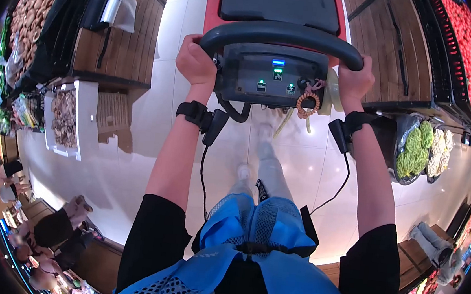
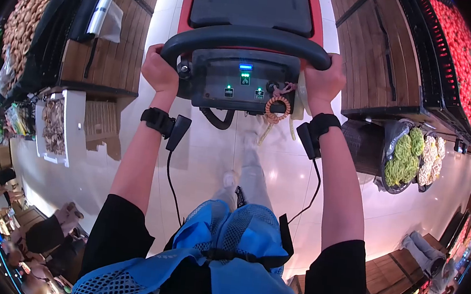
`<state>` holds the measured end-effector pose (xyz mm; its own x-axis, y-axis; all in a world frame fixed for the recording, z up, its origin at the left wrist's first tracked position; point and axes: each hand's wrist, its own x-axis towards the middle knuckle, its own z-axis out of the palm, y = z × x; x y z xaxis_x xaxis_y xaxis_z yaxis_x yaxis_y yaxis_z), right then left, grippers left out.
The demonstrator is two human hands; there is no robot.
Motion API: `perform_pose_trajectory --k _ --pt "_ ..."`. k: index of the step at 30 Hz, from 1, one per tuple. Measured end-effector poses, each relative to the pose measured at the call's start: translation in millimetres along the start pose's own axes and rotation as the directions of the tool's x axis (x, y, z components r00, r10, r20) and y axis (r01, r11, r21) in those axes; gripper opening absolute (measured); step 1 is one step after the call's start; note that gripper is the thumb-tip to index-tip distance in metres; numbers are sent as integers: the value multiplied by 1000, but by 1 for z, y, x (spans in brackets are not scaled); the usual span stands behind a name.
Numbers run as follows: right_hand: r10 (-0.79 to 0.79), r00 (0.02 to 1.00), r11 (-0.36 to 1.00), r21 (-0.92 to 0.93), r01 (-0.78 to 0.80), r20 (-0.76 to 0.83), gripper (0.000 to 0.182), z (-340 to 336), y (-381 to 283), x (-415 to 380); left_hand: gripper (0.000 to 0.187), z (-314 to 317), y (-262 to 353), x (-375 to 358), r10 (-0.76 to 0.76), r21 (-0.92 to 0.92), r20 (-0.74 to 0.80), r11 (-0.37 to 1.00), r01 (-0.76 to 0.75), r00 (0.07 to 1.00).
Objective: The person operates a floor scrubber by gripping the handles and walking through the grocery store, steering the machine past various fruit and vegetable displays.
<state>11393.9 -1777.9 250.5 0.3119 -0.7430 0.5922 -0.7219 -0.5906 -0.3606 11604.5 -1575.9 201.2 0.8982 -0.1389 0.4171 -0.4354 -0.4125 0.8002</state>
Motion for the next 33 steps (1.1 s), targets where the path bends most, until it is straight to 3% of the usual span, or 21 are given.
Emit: perform_pose_trajectory --k 3,5,12,17,19,22,23,28,33 --pt "45 998 999 5 -45 34 30 25 -4 28 36 27 -3 24 13 84 29 996 -15 1000" --pt "-26 1000 999 43 25 1 34 43 -5 49 35 47 -3 40 3 99 30 995 -6 1000" --pt "-14 998 995 99 8 59 31 106 4 124 26 115 2 98 44 262 81 963 -64 996" --pt "-23 995 989 148 9 96 30 151 13 176 25 169 -5 140 115 254 103 957 -138 988" --pt "-12 995 990 141 -2 104 30 168 11 196 16 181 1 155 -8 63 90 998 2 996" --pt "-12 995 989 146 -3 99 33 197 8 228 24 209 1 183 45 178 93 982 -61 995" --pt "-27 996 989 147 14 90 33 207 9 237 26 220 0 190 23 106 70 994 -30 997" --pt "28 987 991 122 -48 158 34 252 4 283 25 268 -12 234 18 140 87 990 -30 996" --pt "9 994 991 135 -23 109 32 306 -3 329 22 317 -18 287 8 140 114 990 -24 993"
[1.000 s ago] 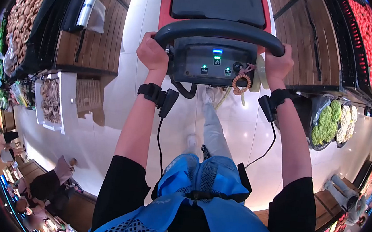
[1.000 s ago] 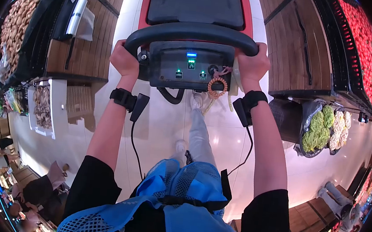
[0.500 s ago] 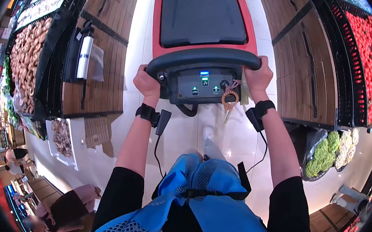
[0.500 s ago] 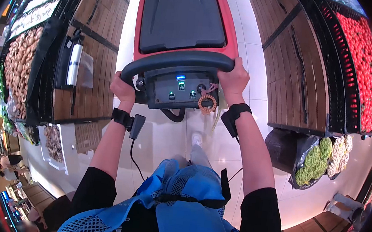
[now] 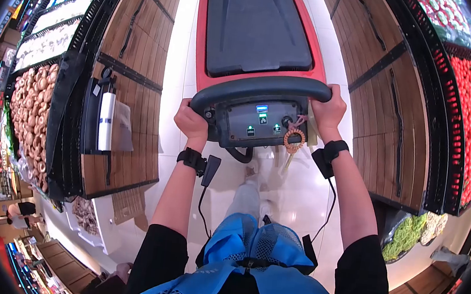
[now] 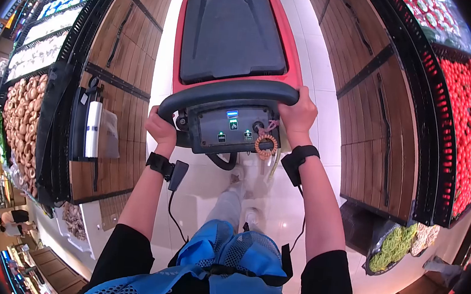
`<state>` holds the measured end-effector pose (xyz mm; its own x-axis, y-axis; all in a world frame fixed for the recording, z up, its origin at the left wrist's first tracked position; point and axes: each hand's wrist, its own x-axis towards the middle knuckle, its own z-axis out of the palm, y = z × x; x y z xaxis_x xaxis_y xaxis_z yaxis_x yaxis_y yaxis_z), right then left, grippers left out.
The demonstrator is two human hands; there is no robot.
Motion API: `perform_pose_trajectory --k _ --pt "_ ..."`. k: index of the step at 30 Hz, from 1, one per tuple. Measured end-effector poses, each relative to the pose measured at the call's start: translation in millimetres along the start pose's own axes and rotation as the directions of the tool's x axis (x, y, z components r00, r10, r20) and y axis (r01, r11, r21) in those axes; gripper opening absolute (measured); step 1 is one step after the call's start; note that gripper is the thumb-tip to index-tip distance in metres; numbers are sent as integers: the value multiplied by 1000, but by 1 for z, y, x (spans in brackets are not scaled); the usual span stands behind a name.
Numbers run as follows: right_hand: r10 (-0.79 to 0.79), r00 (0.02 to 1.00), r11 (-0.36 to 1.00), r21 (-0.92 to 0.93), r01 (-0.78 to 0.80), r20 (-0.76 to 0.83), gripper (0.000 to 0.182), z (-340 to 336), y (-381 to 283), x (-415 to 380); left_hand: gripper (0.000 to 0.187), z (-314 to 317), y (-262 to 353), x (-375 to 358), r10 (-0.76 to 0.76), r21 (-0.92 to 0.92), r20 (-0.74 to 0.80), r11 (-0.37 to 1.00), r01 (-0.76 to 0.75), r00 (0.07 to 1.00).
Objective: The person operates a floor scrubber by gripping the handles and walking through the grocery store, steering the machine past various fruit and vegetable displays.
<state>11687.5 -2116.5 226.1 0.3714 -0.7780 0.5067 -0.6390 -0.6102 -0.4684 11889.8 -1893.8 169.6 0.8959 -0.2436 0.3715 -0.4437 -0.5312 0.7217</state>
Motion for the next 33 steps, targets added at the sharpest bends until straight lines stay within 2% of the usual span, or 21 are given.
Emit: perform_pose_trajectory --k 5,8,15,18,20,27,30,33 --pt "-37 998 999 0 37 -49 29 46 -1 49 27 41 4 56 39 53 -25 998 -37 999" --pt "-20 998 1000 -9 20 -54 31 74 -8 78 28 64 -1 91 -29 -106 -5 994 28 1000" --pt "11 999 1000 -25 -12 -41 35 138 -22 148 29 122 -12 178 14 -82 -4 997 -14 1000" --pt "9 998 999 -44 -12 -65 35 166 -25 177 34 148 -16 214 12 -136 -13 991 -14 1000" --pt "-9 998 999 -44 7 -63 34 184 -26 195 24 164 -20 237 55 -113 -23 992 -57 998" --pt "-18 995 999 -41 15 -93 30 254 -31 265 17 220 -26 320 42 -45 5 998 -42 999" --pt "5 998 999 -43 -8 -64 30 283 -31 297 27 245 -22 355 64 38 -19 997 -63 998" --pt "-1 998 1000 -20 0 -60 31 310 -35 329 28 271 -27 389 58 27 -16 998 -58 998"
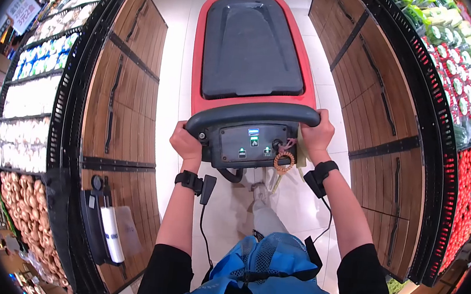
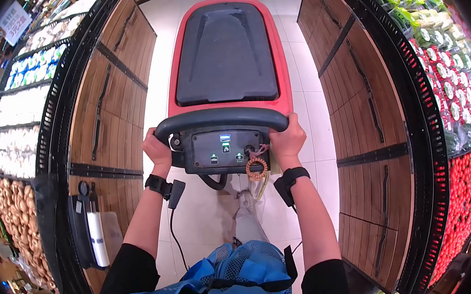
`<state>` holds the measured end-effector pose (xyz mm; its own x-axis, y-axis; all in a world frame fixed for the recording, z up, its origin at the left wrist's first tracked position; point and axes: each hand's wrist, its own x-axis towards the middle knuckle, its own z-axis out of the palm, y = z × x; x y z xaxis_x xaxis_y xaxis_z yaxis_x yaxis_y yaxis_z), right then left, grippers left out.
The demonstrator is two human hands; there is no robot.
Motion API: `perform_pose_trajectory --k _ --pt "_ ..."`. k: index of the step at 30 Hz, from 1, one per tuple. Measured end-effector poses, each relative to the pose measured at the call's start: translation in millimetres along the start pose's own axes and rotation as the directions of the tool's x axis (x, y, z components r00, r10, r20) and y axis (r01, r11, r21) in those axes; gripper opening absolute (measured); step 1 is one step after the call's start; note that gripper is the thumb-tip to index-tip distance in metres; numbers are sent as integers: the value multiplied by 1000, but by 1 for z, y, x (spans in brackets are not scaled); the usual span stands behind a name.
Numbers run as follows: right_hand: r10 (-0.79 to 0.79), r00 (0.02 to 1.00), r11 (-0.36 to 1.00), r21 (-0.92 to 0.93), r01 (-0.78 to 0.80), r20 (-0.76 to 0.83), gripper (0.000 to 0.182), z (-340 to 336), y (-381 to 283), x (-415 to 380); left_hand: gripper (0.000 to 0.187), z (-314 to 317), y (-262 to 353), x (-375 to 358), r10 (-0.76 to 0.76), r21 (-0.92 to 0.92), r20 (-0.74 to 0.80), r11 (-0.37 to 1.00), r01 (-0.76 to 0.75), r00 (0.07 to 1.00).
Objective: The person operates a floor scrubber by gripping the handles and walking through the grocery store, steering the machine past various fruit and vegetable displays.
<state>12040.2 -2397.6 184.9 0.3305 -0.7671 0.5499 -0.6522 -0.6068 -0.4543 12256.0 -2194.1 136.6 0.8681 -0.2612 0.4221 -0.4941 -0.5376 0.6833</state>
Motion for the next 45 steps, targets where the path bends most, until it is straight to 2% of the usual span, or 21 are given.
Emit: perform_pose_trajectory --k 2,4,5,10,14,16,17,20,22,24,25,30,33,38,40,45 --pt "21 1000 1000 20 -21 8 31 17 -6 19 23 17 -6 20 -3 -16 9 1000 3 1000" --pt "-8 1000 999 37 8 7 32 33 -10 41 17 32 -4 46 26 48 20 998 -27 999" --pt "-17 1000 999 41 17 3 32 42 -9 50 13 41 -4 55 -6 24 35 1000 5 999" --pt "6 1000 1000 21 -7 11 33 91 -3 95 13 93 -18 102 -53 -36 32 998 54 998" --pt "-24 999 1000 9 24 -22 31 126 -6 141 25 127 -15 145 -93 -39 20 995 94 995" --pt "-12 1000 1000 11 13 -18 31 144 -7 161 32 147 -16 165 -118 -150 7 982 118 993" --pt "3 1000 1000 12 -3 -20 30 153 -6 169 33 157 -17 175 -90 -57 8 994 90 996" --pt "-6 1000 1000 7 6 -23 31 181 -2 200 32 187 -15 207 -81 -66 -3 995 80 997" --pt "15 1000 1000 2 -15 -7 31 200 0 219 29 208 -18 229 -39 -6 -5 999 39 999" --pt "30 1000 1000 0 -30 5 32 219 3 241 25 228 -17 249 -23 -89 -27 996 21 999" --pt "36 999 999 2 -36 -1 32 228 5 250 22 235 -12 260 -10 -20 8 1000 11 1000" --pt "40 999 998 -37 -41 -34 35 278 14 302 19 284 -3 314 -31 -52 38 998 33 999" --pt "38 999 999 -26 -39 -32 35 301 14 338 22 312 1 345 7 -135 28 991 -3 1000" --pt "31 998 998 -45 -34 -58 33 345 21 394 23 365 5 396 7 -171 20 985 -3 1000" --pt "66 997 997 -45 -68 -44 33 366 28 413 36 387 7 414 -37 -203 56 978 48 998" --pt "37 997 998 -54 -41 -70 36 409 31 470 36 431 18 470 7 -166 38 986 -1 999"
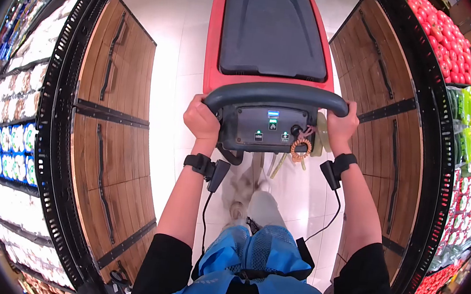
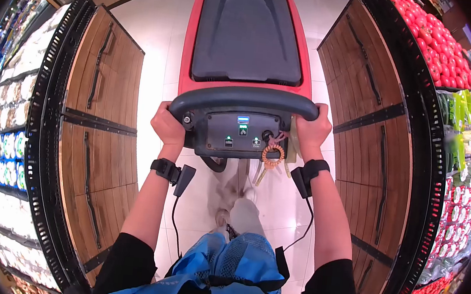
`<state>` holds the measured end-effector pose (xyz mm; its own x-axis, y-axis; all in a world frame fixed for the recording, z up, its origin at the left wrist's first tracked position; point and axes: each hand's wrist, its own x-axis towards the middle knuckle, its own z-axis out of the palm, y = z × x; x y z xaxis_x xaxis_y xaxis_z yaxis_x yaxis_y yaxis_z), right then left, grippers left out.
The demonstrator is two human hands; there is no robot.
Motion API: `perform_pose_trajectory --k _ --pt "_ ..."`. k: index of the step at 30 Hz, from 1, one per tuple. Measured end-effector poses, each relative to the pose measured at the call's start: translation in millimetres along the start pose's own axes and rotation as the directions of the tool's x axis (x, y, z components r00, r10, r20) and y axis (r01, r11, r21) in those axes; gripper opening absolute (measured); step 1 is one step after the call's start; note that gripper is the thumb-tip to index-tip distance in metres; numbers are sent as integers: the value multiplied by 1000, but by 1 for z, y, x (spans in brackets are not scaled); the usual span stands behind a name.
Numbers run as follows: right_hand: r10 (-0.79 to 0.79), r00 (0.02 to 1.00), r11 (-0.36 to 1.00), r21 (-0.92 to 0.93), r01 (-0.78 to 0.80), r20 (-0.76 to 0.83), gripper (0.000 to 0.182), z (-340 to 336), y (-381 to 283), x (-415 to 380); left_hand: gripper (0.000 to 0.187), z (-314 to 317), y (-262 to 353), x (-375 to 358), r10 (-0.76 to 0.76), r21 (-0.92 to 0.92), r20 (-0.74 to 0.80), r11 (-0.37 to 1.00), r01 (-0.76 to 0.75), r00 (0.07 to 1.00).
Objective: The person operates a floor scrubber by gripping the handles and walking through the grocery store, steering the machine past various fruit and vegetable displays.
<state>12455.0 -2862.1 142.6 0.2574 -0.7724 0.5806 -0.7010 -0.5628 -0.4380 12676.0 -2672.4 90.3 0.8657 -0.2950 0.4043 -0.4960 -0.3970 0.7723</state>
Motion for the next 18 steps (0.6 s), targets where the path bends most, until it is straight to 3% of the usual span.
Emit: perform_pose_trajectory --k 3,5,6,7,10,14,18 --pt "15 1000 1000 -9 -15 18 38 31 3 30 36 29 -5 30 -1 11 6 1000 1 1000" --pt "17 1000 1000 -12 -17 18 37 53 7 52 20 49 -4 51 -7 56 -10 998 7 1000" --pt "9 1000 1000 -27 -8 15 35 63 6 63 33 61 -3 61 -16 51 -19 999 17 1000" --pt "0 1000 999 -42 1 10 33 73 6 77 33 72 -4 71 -10 48 -12 999 10 1000" --pt "-39 999 999 -5 39 8 30 110 16 115 18 105 -10 107 -9 183 33 983 3 999" --pt "-41 998 999 34 39 40 30 159 27 169 12 149 -4 156 -6 234 43 972 -5 999" --pt "-31 997 999 41 28 65 31 200 20 212 18 188 -21 199 -86 206 13 975 81 996"
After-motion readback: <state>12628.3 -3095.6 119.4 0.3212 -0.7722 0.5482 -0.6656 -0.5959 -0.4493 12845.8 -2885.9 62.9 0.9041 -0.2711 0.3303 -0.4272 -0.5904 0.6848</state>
